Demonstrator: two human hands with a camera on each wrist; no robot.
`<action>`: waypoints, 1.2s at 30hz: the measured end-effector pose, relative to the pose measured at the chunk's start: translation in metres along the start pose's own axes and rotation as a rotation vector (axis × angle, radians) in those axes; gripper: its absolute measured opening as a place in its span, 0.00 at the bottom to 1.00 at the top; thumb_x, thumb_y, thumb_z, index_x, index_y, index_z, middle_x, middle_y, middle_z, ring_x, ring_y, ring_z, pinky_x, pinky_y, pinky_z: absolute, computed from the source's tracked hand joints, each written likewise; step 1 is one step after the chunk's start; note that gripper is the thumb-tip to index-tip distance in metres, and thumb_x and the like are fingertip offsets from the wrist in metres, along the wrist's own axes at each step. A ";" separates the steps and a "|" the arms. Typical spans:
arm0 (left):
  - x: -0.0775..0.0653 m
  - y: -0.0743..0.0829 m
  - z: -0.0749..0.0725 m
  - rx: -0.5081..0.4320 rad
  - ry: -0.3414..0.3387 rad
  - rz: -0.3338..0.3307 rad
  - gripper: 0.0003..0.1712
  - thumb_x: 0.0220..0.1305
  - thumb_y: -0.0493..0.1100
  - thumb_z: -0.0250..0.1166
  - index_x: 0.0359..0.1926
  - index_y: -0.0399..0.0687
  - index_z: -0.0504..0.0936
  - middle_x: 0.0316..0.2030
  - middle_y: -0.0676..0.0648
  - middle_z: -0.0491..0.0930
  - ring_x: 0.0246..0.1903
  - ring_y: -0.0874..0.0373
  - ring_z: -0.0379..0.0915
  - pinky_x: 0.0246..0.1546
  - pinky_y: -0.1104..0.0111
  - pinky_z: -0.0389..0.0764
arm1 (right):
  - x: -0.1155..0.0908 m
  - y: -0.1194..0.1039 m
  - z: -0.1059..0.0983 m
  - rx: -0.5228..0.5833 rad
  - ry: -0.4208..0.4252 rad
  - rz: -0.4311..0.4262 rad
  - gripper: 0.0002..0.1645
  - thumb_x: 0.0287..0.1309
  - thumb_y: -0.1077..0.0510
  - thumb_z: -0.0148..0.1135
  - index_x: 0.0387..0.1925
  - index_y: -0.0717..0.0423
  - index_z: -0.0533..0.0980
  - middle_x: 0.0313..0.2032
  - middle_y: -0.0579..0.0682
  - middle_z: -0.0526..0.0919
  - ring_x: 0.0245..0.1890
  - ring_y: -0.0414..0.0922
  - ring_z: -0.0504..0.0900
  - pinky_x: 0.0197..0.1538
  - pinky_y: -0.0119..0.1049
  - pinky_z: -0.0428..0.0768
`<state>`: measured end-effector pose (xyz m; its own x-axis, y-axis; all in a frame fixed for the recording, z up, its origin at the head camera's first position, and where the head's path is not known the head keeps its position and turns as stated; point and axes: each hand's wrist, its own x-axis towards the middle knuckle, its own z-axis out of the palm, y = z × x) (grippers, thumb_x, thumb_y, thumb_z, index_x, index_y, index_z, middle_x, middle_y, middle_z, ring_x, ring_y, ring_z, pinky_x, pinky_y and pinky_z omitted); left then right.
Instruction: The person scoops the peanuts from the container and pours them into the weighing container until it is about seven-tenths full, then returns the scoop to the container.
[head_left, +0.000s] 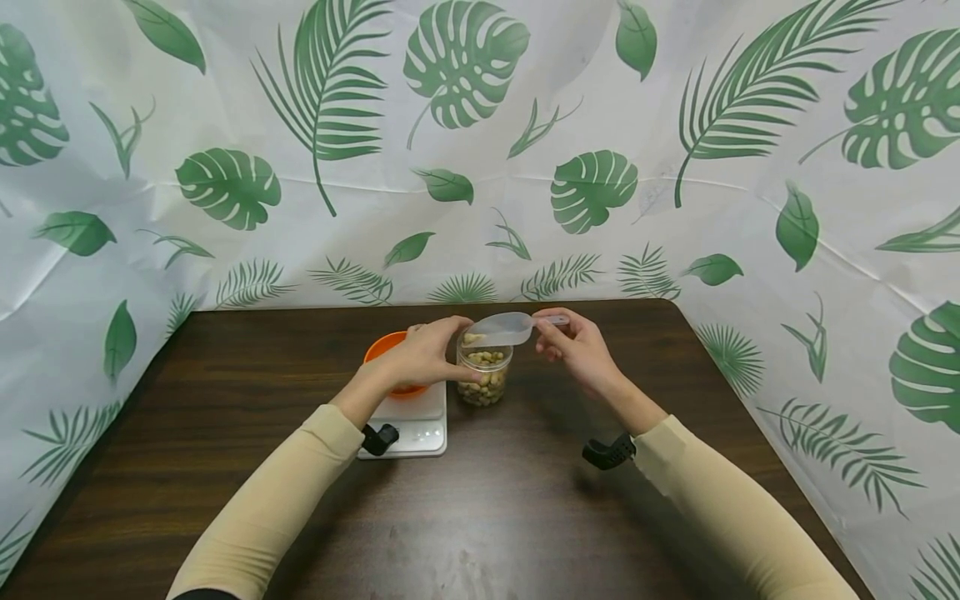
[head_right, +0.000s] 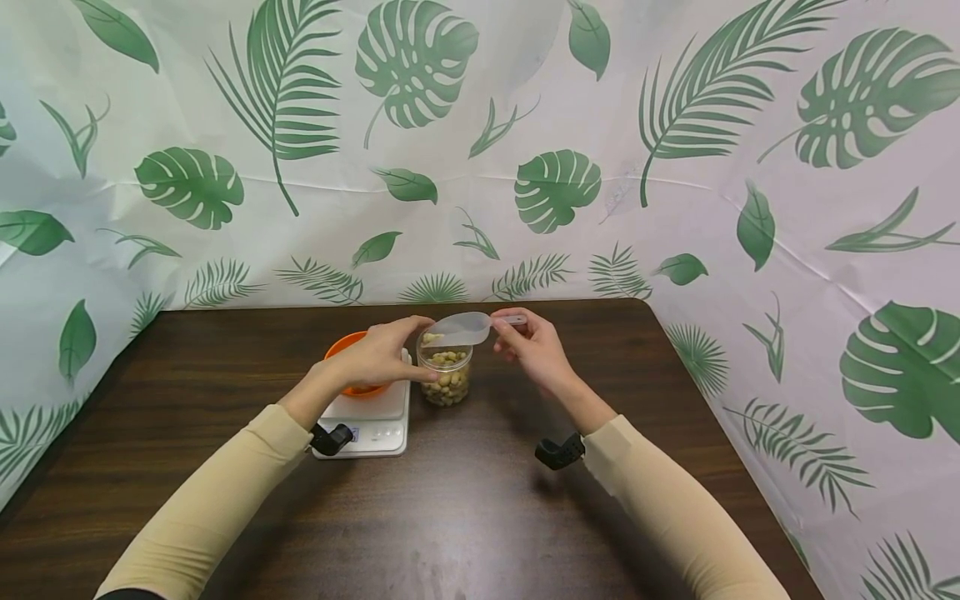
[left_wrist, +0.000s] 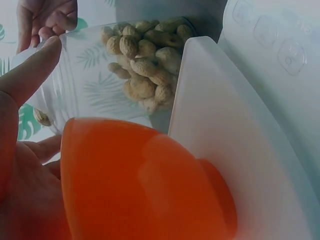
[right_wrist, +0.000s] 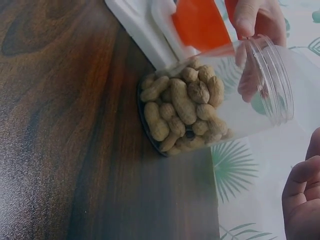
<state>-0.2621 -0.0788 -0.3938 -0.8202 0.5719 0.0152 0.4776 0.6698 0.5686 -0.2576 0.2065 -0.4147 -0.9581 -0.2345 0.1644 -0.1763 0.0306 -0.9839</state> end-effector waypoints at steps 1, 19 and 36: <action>-0.001 0.000 -0.001 -0.003 0.002 -0.002 0.53 0.58 0.61 0.76 0.75 0.41 0.64 0.69 0.44 0.70 0.67 0.45 0.66 0.67 0.41 0.54 | 0.000 0.000 0.000 0.002 0.001 0.000 0.21 0.75 0.54 0.59 0.59 0.67 0.75 0.31 0.50 0.82 0.28 0.42 0.79 0.32 0.33 0.77; -0.035 -0.022 -0.021 0.018 0.106 -0.057 0.51 0.59 0.60 0.75 0.76 0.44 0.64 0.71 0.41 0.66 0.70 0.44 0.60 0.68 0.38 0.50 | 0.014 -0.027 0.025 0.036 -0.032 0.001 0.16 0.74 0.55 0.61 0.55 0.60 0.80 0.32 0.51 0.83 0.32 0.45 0.81 0.34 0.33 0.79; -0.069 -0.045 -0.030 0.039 0.076 -0.152 0.59 0.56 0.63 0.76 0.78 0.38 0.58 0.74 0.35 0.58 0.72 0.35 0.53 0.66 0.32 0.49 | 0.026 -0.031 0.061 -0.102 -0.129 -0.049 0.16 0.75 0.58 0.59 0.56 0.65 0.78 0.32 0.58 0.82 0.32 0.50 0.79 0.34 0.41 0.76</action>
<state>-0.2363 -0.1629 -0.3957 -0.9046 0.4262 -0.0054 0.3569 0.7644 0.5370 -0.2628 0.1404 -0.3842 -0.9121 -0.3606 0.1950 -0.2503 0.1133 -0.9615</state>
